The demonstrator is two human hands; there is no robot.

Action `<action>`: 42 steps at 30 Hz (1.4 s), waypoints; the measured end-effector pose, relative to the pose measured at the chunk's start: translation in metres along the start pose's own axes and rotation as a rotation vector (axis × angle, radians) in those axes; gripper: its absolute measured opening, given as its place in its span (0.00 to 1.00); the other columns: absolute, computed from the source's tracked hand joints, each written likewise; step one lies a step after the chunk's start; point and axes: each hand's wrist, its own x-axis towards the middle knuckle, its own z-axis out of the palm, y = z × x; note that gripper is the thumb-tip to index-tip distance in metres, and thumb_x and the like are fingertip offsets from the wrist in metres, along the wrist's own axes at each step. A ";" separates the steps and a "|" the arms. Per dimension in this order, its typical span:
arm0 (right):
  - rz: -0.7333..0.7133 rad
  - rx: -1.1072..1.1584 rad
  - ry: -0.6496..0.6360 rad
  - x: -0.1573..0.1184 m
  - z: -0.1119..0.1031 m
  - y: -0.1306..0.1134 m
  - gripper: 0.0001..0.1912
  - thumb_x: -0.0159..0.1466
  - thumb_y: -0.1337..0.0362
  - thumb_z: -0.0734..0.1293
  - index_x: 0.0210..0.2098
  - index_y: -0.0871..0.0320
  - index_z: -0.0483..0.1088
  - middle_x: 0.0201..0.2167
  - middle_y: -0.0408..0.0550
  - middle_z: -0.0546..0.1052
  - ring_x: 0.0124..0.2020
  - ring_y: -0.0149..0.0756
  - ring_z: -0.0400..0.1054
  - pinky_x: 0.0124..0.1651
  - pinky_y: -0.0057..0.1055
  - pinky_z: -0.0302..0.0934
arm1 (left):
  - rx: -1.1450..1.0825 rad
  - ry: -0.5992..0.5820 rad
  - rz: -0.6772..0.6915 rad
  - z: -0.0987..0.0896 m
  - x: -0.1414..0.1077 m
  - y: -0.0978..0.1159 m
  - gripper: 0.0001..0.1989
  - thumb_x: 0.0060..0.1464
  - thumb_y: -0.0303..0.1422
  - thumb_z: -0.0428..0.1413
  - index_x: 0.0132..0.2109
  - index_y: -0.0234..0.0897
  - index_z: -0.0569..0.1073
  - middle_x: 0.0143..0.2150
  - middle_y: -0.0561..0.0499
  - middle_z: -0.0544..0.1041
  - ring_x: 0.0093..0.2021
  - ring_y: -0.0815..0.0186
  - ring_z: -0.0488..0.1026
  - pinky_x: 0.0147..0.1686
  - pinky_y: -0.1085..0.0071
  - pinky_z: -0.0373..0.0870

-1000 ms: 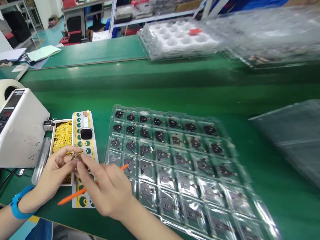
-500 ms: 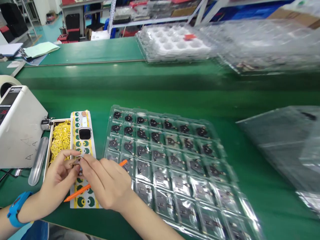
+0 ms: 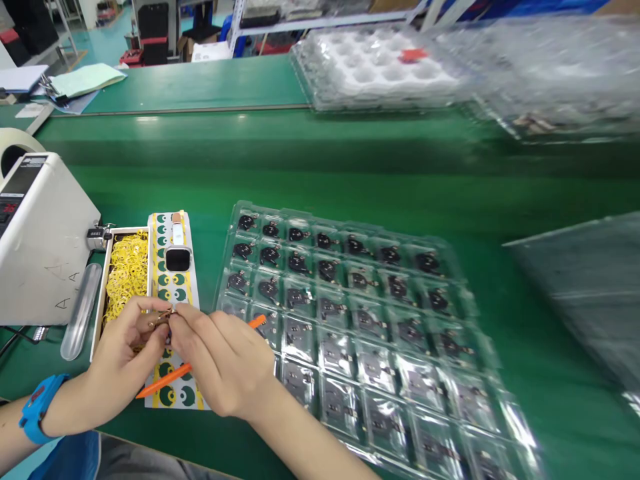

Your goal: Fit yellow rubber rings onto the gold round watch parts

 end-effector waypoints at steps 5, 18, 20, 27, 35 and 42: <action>0.028 0.001 0.022 -0.003 0.000 -0.001 0.04 0.65 0.73 0.64 0.39 0.60 0.69 0.32 0.53 0.81 0.25 0.35 0.69 0.24 0.31 0.61 | -0.009 0.008 -0.005 0.002 -0.002 0.000 0.07 0.62 0.31 0.46 0.46 0.40 0.64 0.29 0.52 0.73 0.29 0.66 0.72 0.28 0.72 0.65; 0.250 0.250 -0.017 0.000 0.001 -0.006 0.07 0.64 0.70 0.64 0.43 0.60 0.65 0.32 0.51 0.78 0.29 0.36 0.71 0.29 0.30 0.64 | -0.321 0.082 -0.153 -0.003 0.014 0.005 0.07 0.51 0.32 0.56 0.35 0.37 0.64 0.24 0.58 0.67 0.24 0.72 0.65 0.26 0.76 0.61; 0.317 0.377 -0.009 0.001 -0.004 -0.004 0.06 0.67 0.67 0.61 0.43 0.59 0.64 0.33 0.52 0.77 0.31 0.36 0.71 0.28 0.29 0.63 | -0.366 0.085 -0.154 -0.006 0.017 0.009 0.08 0.49 0.32 0.58 0.32 0.37 0.65 0.24 0.57 0.68 0.25 0.73 0.66 0.26 0.77 0.62; 0.417 0.624 -0.212 0.011 -0.014 0.007 0.06 0.69 0.72 0.58 0.40 0.57 0.64 0.27 0.42 0.68 0.24 0.28 0.62 0.26 0.24 0.58 | -0.432 0.040 -0.237 -0.015 0.018 0.020 0.07 0.43 0.29 0.60 0.30 0.35 0.69 0.23 0.58 0.70 0.22 0.72 0.70 0.26 0.75 0.70; 0.429 0.815 -0.353 0.010 -0.013 0.001 0.08 0.70 0.69 0.55 0.34 0.56 0.61 0.24 0.40 0.64 0.23 0.28 0.58 0.25 0.25 0.52 | -0.336 0.051 -0.133 -0.014 0.021 0.027 0.04 0.38 0.23 0.58 0.25 0.33 0.72 0.22 0.58 0.69 0.20 0.77 0.64 0.19 0.82 0.62; 0.663 0.955 -0.586 0.016 -0.020 0.005 0.14 0.71 0.62 0.53 0.29 0.55 0.58 0.24 0.40 0.64 0.24 0.29 0.57 0.28 0.26 0.53 | -0.387 0.011 -0.211 -0.015 0.022 0.021 0.04 0.42 0.26 0.62 0.29 0.33 0.73 0.22 0.56 0.70 0.19 0.76 0.64 0.18 0.80 0.63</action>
